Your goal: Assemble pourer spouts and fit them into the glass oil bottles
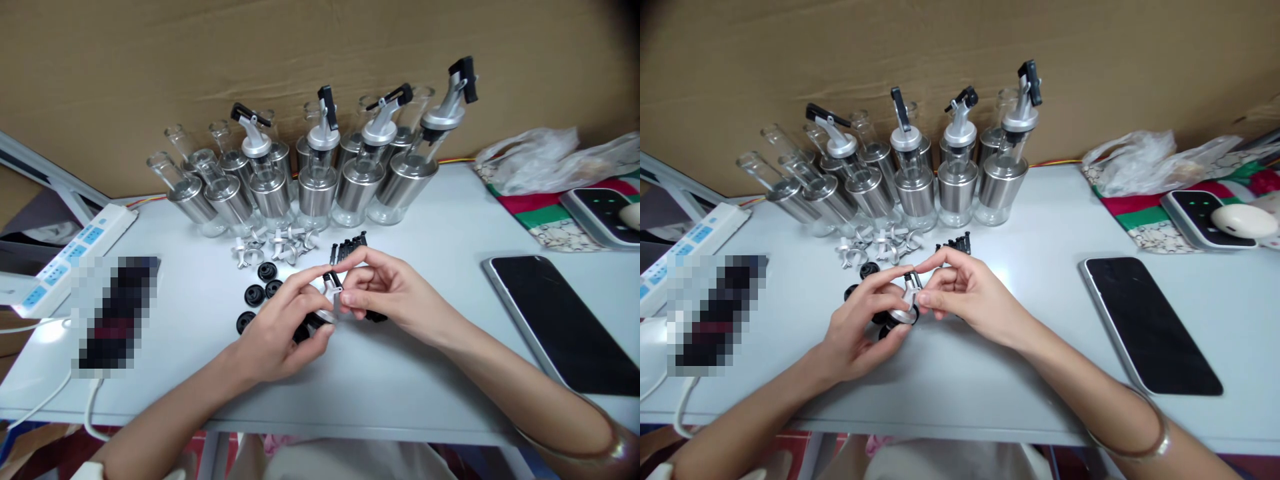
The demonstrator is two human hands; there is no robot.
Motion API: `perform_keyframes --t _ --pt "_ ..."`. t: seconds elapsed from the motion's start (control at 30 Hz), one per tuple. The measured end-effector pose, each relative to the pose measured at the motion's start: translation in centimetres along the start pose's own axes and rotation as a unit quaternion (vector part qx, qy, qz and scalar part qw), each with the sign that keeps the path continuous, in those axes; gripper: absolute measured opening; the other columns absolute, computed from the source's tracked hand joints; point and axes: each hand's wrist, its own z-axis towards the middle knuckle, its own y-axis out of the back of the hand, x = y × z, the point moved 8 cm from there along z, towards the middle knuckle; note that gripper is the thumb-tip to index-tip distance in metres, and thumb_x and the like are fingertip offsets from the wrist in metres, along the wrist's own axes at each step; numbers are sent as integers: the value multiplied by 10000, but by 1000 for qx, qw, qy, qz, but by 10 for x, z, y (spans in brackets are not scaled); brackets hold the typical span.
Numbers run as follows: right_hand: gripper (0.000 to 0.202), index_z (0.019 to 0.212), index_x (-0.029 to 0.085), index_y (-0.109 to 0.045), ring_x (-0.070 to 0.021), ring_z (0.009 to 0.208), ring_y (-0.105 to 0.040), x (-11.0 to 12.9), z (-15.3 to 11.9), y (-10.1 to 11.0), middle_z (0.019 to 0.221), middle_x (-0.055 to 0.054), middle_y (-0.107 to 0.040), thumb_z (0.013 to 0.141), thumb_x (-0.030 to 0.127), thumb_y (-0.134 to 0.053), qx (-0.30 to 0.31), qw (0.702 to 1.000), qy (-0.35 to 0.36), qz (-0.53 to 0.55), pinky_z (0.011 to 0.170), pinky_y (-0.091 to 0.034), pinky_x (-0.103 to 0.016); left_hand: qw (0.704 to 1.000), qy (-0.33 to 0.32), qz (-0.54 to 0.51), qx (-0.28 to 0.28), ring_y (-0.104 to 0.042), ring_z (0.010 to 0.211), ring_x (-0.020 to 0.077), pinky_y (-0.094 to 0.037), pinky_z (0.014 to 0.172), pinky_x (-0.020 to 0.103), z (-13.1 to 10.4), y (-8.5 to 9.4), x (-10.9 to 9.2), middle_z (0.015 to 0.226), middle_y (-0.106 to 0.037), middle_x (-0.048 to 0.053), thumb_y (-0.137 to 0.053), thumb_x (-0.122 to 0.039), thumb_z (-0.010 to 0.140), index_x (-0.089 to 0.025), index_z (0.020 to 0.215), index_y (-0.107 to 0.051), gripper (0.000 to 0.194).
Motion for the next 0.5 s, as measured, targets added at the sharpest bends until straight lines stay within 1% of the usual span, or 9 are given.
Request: perform_keyframes --t 0.1,0.17,0.27,0.3,0.37,0.43,0.5 --pt "288 881 183 -554 -80 495 -537 -2 1 2 609 44 -634 711 272 -769 -8 1000 -3 1 511 -419 -212 1000 5 8 5 -619 834 148 -514 795 319 1 0 -1 1285 -496 212 -504 -145 889 -157 1033 -502 145" --pt "299 877 180 -551 -79 487 -536 -3 2 4 606 43 -635 703 282 -772 -13 1000 -8 1 502 -411 -208 1000 19 18 14 -624 930 171 -510 823 306 1 -1 1 1315 -483 220 -496 -135 895 -153 1038 -504 145" --pt "328 874 179 -549 -77 483 -533 -4 3 6 601 48 -631 680 288 -789 -18 1000 -10 -1 492 -403 -203 998 37 30 28 -593 1060 195 -494 868 293 -1 -3 3 1355 -460 214 -494 -127 900 -154 1048 -507 151" --pt "331 873 179 -549 -77 483 -534 -4 3 6 600 50 -630 676 287 -792 -19 1000 -9 -3 491 -403 -202 998 39 31 30 -591 1061 194 -491 875 294 -1 -4 4 1359 -458 211 -495 -127 901 -154 1051 -507 153" --pt "325 876 181 -549 -78 484 -536 -3 2 6 598 51 -628 681 283 -788 -19 1000 -8 -4 487 -403 -201 999 31 24 19 -606 989 173 -493 866 299 -2 -4 4 1362 -450 213 -490 -131 906 -152 1054 -504 150" --pt "309 876 185 -549 -76 484 -536 -2 2 5 597 53 -627 691 273 -780 -18 1000 -7 0 484 -408 -199 1000 13 13 5 -607 914 153 -499 846 302 -1 -3 2 1347 -450 220 -481 -129 909 -144 1054 -501 147" --pt "299 868 187 -550 -74 485 -534 0 1 3 594 57 -623 692 267 -778 -18 1000 -4 5 484 -415 -196 1000 0 4 -1 -602 895 150 -500 839 305 -1 -3 0 1321 -463 220 -476 -125 911 -137 1050 -499 141"
